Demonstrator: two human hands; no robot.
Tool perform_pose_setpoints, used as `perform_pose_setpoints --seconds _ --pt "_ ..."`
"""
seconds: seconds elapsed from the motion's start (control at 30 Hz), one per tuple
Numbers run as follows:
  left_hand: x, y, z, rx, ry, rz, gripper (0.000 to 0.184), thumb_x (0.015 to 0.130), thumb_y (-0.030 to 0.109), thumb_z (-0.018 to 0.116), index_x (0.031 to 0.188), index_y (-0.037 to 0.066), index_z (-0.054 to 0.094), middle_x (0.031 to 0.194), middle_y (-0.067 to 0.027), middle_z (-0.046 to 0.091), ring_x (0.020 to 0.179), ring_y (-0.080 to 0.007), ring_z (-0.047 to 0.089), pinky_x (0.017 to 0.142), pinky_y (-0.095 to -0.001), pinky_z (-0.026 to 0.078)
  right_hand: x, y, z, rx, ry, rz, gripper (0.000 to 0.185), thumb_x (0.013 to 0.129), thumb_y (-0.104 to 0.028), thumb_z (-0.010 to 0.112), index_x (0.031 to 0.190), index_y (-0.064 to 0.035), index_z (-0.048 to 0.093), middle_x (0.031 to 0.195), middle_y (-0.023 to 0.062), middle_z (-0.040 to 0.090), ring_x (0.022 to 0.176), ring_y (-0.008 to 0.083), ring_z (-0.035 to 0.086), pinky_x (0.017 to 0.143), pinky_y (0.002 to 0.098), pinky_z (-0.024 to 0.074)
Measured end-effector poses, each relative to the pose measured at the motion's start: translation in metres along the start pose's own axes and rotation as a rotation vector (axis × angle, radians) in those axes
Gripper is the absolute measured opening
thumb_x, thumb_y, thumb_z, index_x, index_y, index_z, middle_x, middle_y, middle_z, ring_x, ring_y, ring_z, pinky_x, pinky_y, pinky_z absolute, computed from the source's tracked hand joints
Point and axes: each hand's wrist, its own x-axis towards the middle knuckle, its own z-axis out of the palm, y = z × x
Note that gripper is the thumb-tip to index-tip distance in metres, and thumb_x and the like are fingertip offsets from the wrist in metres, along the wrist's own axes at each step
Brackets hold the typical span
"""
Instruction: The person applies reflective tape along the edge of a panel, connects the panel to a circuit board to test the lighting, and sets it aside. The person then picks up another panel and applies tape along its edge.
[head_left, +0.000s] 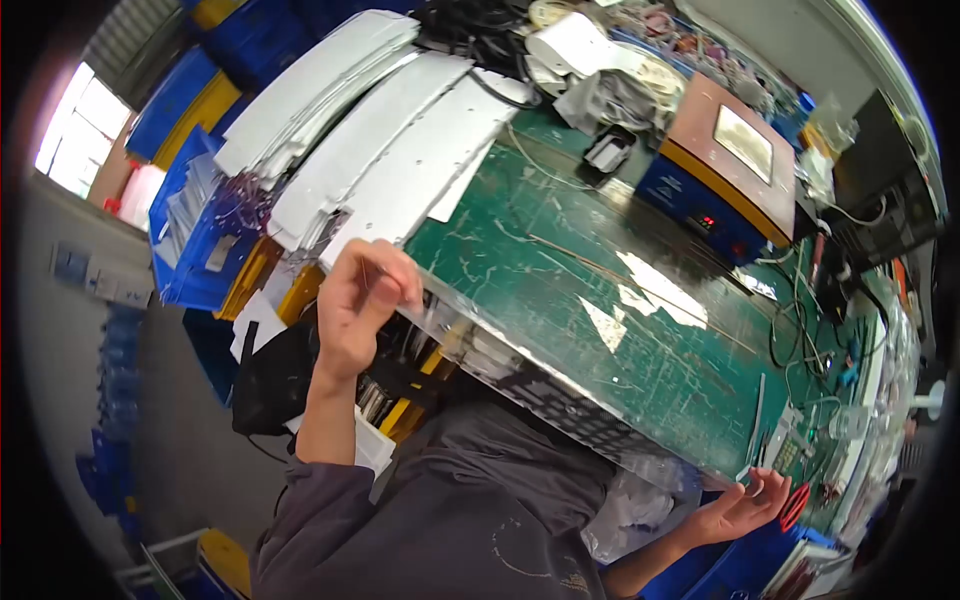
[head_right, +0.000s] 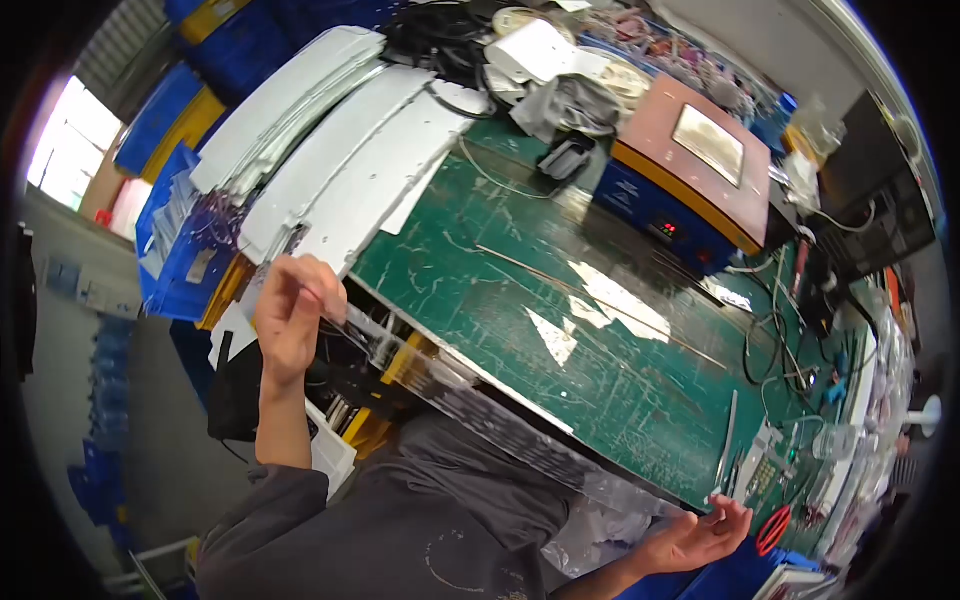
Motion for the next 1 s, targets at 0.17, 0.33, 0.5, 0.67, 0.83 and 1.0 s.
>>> perform_pose_setpoints --seconds 0.17,0.33,0.5,0.67,0.83,1.0 --pt "0.013 0.035 -0.076 -0.234 0.423 0.014 0.018 0.113 0.020 0.059 0.117 0.003 0.059 0.096 -0.0073 0.063 0.090 -0.0192 0.061 0.084 -0.0311 0.050 -0.009 0.031 0.039 -0.052 -0.205 0.089 0.035 0.113 -0.016 0.059 0.142 0.0018 0.061 0.133 0.0115 0.058 0.122 0.0248 0.059 0.105 0.0395 0.0483" --pt "-0.029 0.087 -0.210 -0.470 0.850 0.236 0.020 0.110 0.011 0.051 0.122 -0.004 0.057 0.108 -0.0139 0.063 0.100 -0.0293 0.064 0.093 -0.0386 0.055 -0.012 0.032 0.075 -0.320 -0.518 0.079 0.022 0.109 -0.012 0.064 0.125 0.0006 0.073 0.129 0.0132 0.060 0.123 0.0278 0.060 0.106 0.0419 0.0482" --pt "-0.123 0.112 -0.365 -0.121 1.624 0.519 0.035 0.110 0.011 0.042 0.135 -0.012 0.050 0.118 -0.0191 0.065 0.105 -0.0341 0.070 0.091 -0.0402 0.062 -0.011 0.040 0.072 -0.319 -0.560 0.142 0.021 0.108 -0.010 0.064 0.122 0.0019 0.074 0.132 0.0162 0.063 0.129 0.0326 0.060 0.109 0.0462 0.0473" --pt "-0.191 0.119 -0.380 0.155 1.985 0.641 0.043 0.112 0.012 0.039 0.138 -0.022 0.046 0.137 -0.0292 0.062 0.118 -0.0402 0.070 0.101 -0.0422 0.066 -0.014 0.043 0.071 -0.353 -0.577 0.062 0.022 0.109 -0.013 0.065 0.123 0.0004 0.074 0.129 0.0126 0.063 0.125 0.0277 0.060 0.109 0.0429 0.0474" --pt "-0.273 0.099 -0.418 0.399 2.082 0.543 0.031 0.102 0.004 0.049 0.116 -0.021 0.060 0.122 -0.0296 0.067 0.111 -0.0403 0.073 0.099 -0.0407 0.067 -0.013 0.044 0.070 -0.356 -0.619 0.115 0.022 0.110 -0.013 0.063 0.122 0.0009 0.074 0.134 0.0143 0.062 0.130 0.0305 0.060 0.109 0.0449 0.0484" --pt "-0.336 0.070 -0.436 0.393 2.194 0.362 0.021 0.094 0.002 0.058 0.101 -0.016 0.066 0.112 -0.0235 0.070 0.096 -0.0333 0.075 0.098 -0.0377 0.067 -0.013 0.046 0.069 -0.360 -0.614 0.062 0.023 0.111 -0.016 0.062 0.123 -0.0004 0.074 0.130 0.0129 0.063 0.126 0.0279 0.060 0.108 0.0435 0.0489"
